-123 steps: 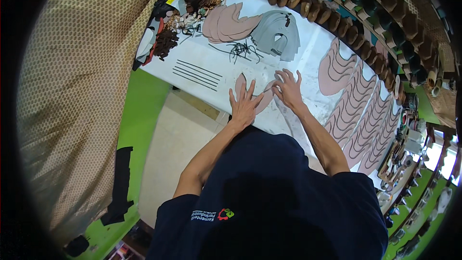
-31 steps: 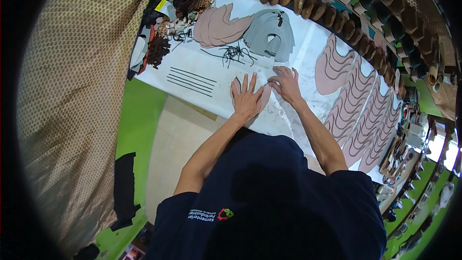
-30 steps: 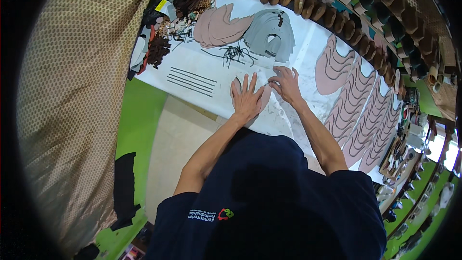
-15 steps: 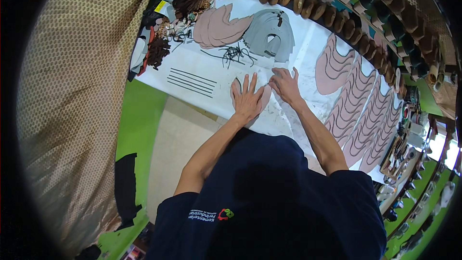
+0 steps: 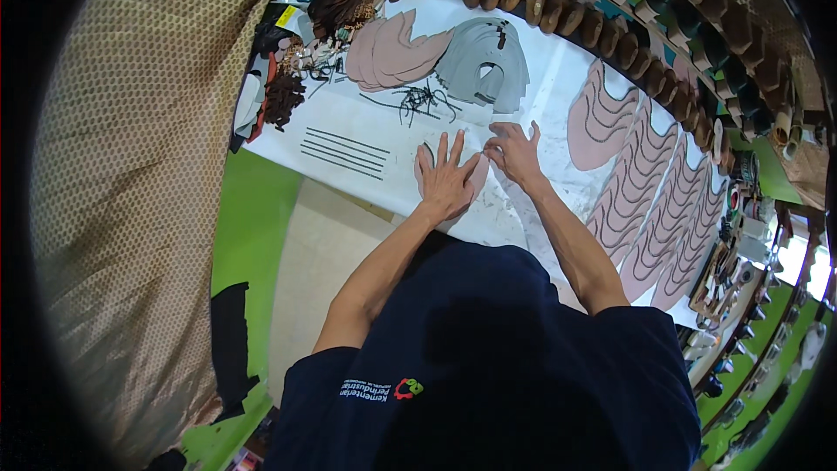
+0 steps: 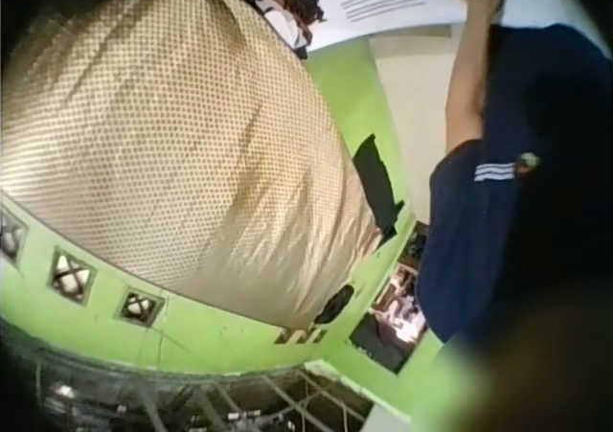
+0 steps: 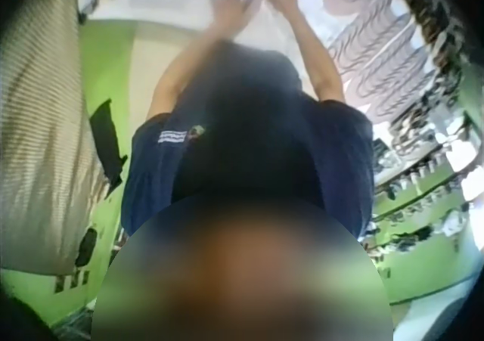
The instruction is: Inspecting and smoothing shoe upper components on a production table.
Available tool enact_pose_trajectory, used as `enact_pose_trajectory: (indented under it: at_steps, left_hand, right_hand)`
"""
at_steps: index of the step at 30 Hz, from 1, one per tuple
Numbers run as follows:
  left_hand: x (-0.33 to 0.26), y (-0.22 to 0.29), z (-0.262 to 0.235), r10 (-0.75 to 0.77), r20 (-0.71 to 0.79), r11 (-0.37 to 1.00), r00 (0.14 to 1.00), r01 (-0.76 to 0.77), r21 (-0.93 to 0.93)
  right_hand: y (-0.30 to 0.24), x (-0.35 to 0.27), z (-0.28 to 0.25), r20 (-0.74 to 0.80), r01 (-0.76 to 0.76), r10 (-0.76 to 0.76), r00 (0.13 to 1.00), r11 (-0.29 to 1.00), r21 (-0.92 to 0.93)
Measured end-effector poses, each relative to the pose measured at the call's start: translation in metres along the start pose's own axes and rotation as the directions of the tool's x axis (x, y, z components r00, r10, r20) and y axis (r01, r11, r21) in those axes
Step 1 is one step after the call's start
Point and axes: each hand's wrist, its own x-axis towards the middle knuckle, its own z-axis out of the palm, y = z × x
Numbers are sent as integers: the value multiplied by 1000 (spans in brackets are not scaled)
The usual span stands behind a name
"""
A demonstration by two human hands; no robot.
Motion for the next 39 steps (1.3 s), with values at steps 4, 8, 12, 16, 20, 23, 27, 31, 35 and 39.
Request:
enact_pose_trajectory:
  at_steps: [4, 8, 12, 16, 20, 23, 27, 31, 35, 39]
  left_hand:
    - [-3, 1, 0, -3, -20, 999, 1000, 2, -33]
    - [-11, 7, -5, -61, -41, 995, 997, 58, -77]
    - [-32, 5, -5, -163, -165, 963, 973, 122, -239]
    - [-69, -14, 3, -284, -178, 940, 942, 237, -245]
    - [-93, -25, 2, -295, -105, 939, 950, 268, -214]
    - [-94, -31, 2, -256, -97, 955, 962, 237, -177]
    - [-94, -31, 4, -251, -103, 958, 962, 232, -171]
    - [-93, -32, 8, -256, -68, 960, 964, 245, -135]
    - [-92, -35, 8, -249, -92, 963, 964, 236, -131]
    - [-87, -36, 1, -239, -41, 963, 970, 231, -137]
  right_hand:
    - [2, -7, 6, -74, -33, 39, 997, 996, 84]
    - [-6, -28, 10, -255, 10, -1, 967, 999, 36]
    - [-24, -45, 18, -136, 161, -168, 976, 985, -62]
    - [-28, -47, 21, -133, 116, -130, 983, 987, -110]
    - [-32, -51, 21, -227, 54, -72, 971, 995, -84]
    - [-36, -54, 24, -146, 212, -224, 963, 973, -93]
    - [-46, -69, 36, -42, 328, -333, 942, 940, -93]
    - [-50, -73, 34, -45, 319, -326, 944, 940, -120]
    - [-58, -75, 33, -52, 325, -332, 942, 939, -114]
    - [-63, -76, 36, -93, 289, -299, 950, 951, -108]
